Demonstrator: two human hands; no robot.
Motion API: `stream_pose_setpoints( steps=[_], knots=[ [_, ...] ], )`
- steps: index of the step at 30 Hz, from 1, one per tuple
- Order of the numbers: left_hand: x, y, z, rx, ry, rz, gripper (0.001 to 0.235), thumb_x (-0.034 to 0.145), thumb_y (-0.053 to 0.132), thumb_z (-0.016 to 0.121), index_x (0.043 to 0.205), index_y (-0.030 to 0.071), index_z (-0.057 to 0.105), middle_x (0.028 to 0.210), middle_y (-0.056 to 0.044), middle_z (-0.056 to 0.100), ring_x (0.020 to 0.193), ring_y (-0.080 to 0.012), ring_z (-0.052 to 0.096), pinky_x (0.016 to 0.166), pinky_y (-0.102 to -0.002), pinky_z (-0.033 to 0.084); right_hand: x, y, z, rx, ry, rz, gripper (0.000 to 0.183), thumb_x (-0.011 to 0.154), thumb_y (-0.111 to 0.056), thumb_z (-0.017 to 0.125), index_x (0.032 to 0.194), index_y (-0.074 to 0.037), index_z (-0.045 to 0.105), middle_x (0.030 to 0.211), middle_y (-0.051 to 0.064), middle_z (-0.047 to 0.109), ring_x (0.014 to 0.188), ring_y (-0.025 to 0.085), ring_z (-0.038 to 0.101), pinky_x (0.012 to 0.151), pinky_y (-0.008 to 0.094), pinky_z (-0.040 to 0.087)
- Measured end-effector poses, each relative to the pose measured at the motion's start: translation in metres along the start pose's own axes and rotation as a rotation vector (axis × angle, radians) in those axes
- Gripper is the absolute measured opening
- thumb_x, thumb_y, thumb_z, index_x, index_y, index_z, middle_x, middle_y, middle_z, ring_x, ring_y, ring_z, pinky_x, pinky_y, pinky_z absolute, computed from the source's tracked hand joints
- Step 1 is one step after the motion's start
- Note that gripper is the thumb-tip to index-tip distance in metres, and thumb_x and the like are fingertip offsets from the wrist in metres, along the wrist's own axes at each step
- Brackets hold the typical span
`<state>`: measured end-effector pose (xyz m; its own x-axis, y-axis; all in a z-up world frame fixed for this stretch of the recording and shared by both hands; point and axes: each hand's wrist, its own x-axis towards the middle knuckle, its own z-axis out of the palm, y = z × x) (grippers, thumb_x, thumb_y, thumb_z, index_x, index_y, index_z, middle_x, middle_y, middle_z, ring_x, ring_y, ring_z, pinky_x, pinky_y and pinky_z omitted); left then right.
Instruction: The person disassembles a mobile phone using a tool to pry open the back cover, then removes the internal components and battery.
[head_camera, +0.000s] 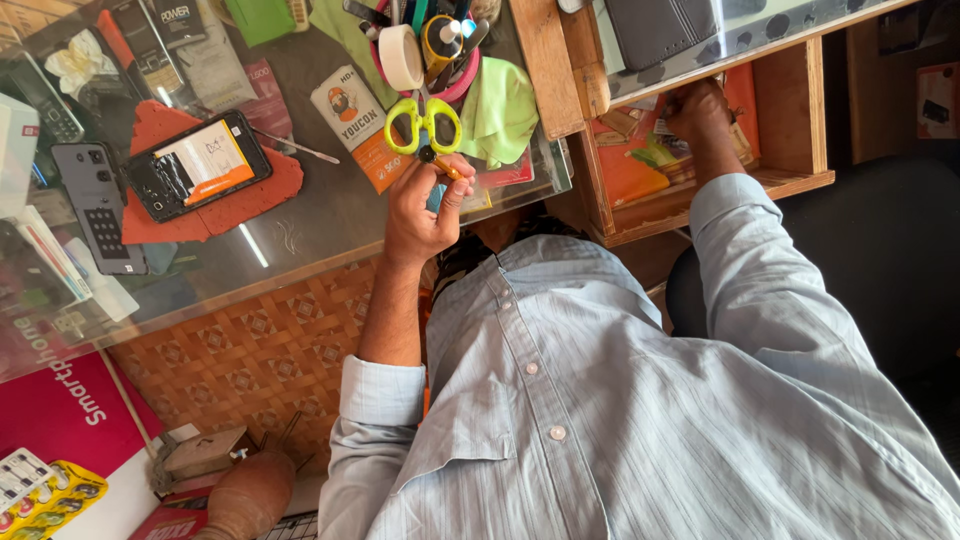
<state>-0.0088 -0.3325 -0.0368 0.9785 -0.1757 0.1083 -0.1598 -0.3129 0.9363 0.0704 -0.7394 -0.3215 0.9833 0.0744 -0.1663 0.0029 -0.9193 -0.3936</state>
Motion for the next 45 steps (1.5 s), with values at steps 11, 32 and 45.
stream_pose_setpoints(
  steps=[11, 32, 45],
  knots=[
    [0.002, 0.003, -0.001, 0.033, -0.007, -0.009, 0.005, 0.104, 0.004, 0.064, 0.105, 0.0, 0.063, 0.097, -0.01, 0.07, 0.082, -0.0176, 0.073, 0.075, -0.03, 0.059, -0.007, 0.003, -0.01, 0.455, 0.009, 0.054, 0.013, 0.09, 0.0, 0.073, 0.103, -0.002, 0.071, 0.095, 0.011, 0.077, 0.084, 0.016, 0.073, 0.076, 0.029, 0.059],
    [0.045, 0.047, 0.095, 0.025, -0.357, 0.373, 0.023, 0.092, -0.005, 0.068, 0.11, 0.002, 0.057, 0.105, -0.014, 0.066, 0.097, -0.0343, 0.068, 0.083, -0.042, 0.057, -0.172, -0.017, -0.031, 1.904, 0.488, 0.707, 0.009, 0.101, -0.01, 0.063, 0.106, -0.002, 0.063, 0.109, 0.014, 0.07, 0.104, 0.028, 0.069, 0.095, 0.046, 0.059],
    [0.198, 0.045, 0.308, 0.098, -0.43, 0.577, 0.02, 0.092, -0.003, 0.061, 0.11, 0.002, 0.056, 0.101, -0.014, 0.061, 0.096, -0.0341, 0.061, 0.089, -0.046, 0.051, -0.092, 0.112, -0.149, 0.18, 0.879, 0.208, 0.018, 0.086, 0.008, 0.07, 0.078, -0.008, 0.068, 0.088, 0.01, 0.073, 0.084, 0.03, 0.071, 0.075, 0.041, 0.057]
  ],
)
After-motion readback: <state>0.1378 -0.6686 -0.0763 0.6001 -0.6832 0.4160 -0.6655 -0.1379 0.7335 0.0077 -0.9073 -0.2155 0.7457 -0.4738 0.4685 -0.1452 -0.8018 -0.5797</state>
